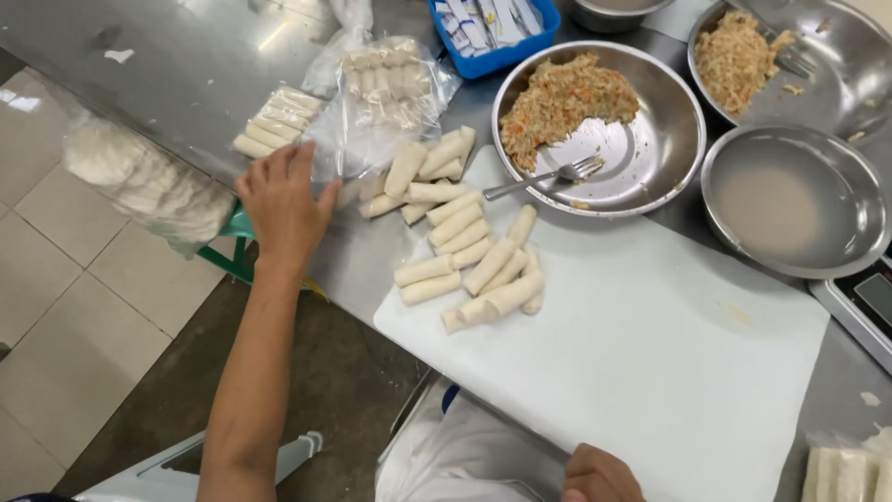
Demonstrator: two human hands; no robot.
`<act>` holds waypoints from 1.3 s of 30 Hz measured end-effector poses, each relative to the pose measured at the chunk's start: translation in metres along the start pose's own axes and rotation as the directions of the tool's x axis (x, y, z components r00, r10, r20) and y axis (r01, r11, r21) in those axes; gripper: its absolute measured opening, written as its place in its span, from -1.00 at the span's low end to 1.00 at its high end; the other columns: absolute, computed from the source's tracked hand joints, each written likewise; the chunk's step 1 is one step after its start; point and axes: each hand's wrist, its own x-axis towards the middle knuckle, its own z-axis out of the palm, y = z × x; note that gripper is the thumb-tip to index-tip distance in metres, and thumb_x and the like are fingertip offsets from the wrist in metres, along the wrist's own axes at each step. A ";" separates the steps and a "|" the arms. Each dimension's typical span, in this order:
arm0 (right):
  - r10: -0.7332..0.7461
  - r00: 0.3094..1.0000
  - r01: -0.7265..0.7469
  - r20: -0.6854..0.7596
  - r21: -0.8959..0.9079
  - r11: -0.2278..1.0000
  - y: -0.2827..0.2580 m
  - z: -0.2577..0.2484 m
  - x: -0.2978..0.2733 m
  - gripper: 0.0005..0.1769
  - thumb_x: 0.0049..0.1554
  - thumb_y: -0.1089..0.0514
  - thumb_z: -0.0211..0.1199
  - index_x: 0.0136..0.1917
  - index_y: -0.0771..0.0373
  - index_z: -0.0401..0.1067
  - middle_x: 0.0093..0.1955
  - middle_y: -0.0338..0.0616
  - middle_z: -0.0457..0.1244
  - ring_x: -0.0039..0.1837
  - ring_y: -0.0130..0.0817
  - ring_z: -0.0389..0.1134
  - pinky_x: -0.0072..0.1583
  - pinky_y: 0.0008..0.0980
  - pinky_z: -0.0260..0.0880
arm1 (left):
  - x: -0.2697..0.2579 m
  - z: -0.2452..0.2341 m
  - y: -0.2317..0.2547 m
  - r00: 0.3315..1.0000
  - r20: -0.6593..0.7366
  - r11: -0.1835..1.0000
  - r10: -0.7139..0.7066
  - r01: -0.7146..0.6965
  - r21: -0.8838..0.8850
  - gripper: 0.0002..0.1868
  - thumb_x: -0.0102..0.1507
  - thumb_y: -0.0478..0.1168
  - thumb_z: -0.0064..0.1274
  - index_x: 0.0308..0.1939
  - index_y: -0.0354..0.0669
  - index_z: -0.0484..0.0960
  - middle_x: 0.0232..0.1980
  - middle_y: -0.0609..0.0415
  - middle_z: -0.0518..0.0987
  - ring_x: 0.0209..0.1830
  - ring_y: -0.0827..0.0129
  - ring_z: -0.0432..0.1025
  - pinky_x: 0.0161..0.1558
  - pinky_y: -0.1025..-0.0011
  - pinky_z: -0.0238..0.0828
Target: Packaging spring rolls into plastic bags and weighing them on a digital scale
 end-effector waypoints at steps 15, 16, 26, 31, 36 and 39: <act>0.254 0.964 -0.245 0.083 -0.108 0.964 0.005 0.001 0.095 -0.82 0.23 0.24 0.16 -0.22 0.28 0.46 -0.24 -0.19 0.33 -0.14 -0.40 0.37 -0.04 -0.46 0.36 | 0.121 -0.160 0.022 0.929 -0.210 0.910 0.306 -0.350 -0.221 -0.97 0.63 -0.36 0.25 0.09 -0.23 0.77 -0.10 0.03 0.59 -0.11 0.13 0.45 -0.09 0.17 0.18; 0.278 0.954 -0.269 0.110 -0.087 0.959 -0.001 0.003 0.112 -0.87 0.23 0.20 0.18 -0.07 0.26 0.51 -0.07 -0.16 0.37 0.03 -0.35 0.40 0.11 -0.41 0.37 | 0.125 -0.189 0.042 0.886 -0.154 0.805 0.438 -0.462 -0.373 -0.90 0.53 -0.52 0.15 0.04 -0.34 0.74 -0.08 -0.09 0.63 -0.11 0.07 0.52 -0.11 0.17 0.32; 0.461 0.883 -0.468 0.082 0.200 0.861 -0.011 -0.057 0.155 -0.84 0.13 0.15 0.36 -0.15 0.30 0.60 -0.16 -0.16 0.47 -0.09 -0.46 0.48 0.02 -0.52 0.49 | 0.129 -0.231 0.227 0.448 -0.027 0.198 0.894 -0.447 -0.872 -0.35 0.26 0.33 -0.18 0.15 -0.05 0.58 -0.07 0.19 0.74 -0.18 0.36 0.65 -0.30 0.26 0.48; 0.584 0.771 -0.562 -0.254 0.158 0.812 0.014 -0.106 0.113 -0.79 -0.02 0.26 0.45 -0.06 0.26 0.60 -0.08 -0.18 0.45 -0.01 -0.44 0.45 0.00 -0.51 0.45 | 0.123 -0.221 0.346 0.190 0.134 0.225 0.973 -0.628 -0.745 -0.69 0.17 -0.01 0.18 -0.05 0.11 0.53 -0.27 0.25 0.67 -0.31 0.04 0.56 -0.51 0.00 0.28; 0.265 0.614 -0.441 -0.743 -0.045 0.897 0.023 -0.110 0.037 -0.28 0.19 0.17 0.29 0.53 0.24 0.07 0.59 -0.03 0.03 0.63 -0.21 0.05 0.57 -0.15 0.05 | 0.143 -0.203 0.477 0.273 -0.051 0.171 0.961 -0.726 -0.666 -0.73 0.19 -0.43 -0.01 -0.48 0.03 0.68 -0.48 0.16 0.63 -0.45 0.10 0.56 -0.62 0.16 0.32; 0.313 0.589 -0.439 -0.745 0.029 0.898 0.022 -0.091 -0.029 -0.28 0.10 0.14 0.31 0.44 0.41 0.13 0.49 0.16 0.09 0.59 -0.05 0.11 0.61 -0.17 0.10 | 0.173 -0.180 0.559 0.449 -0.418 0.091 0.790 -0.760 -0.643 -0.60 0.27 -0.53 -0.02 -0.62 -0.08 0.53 -0.63 0.19 0.45 -0.62 0.33 0.41 -0.61 0.27 0.43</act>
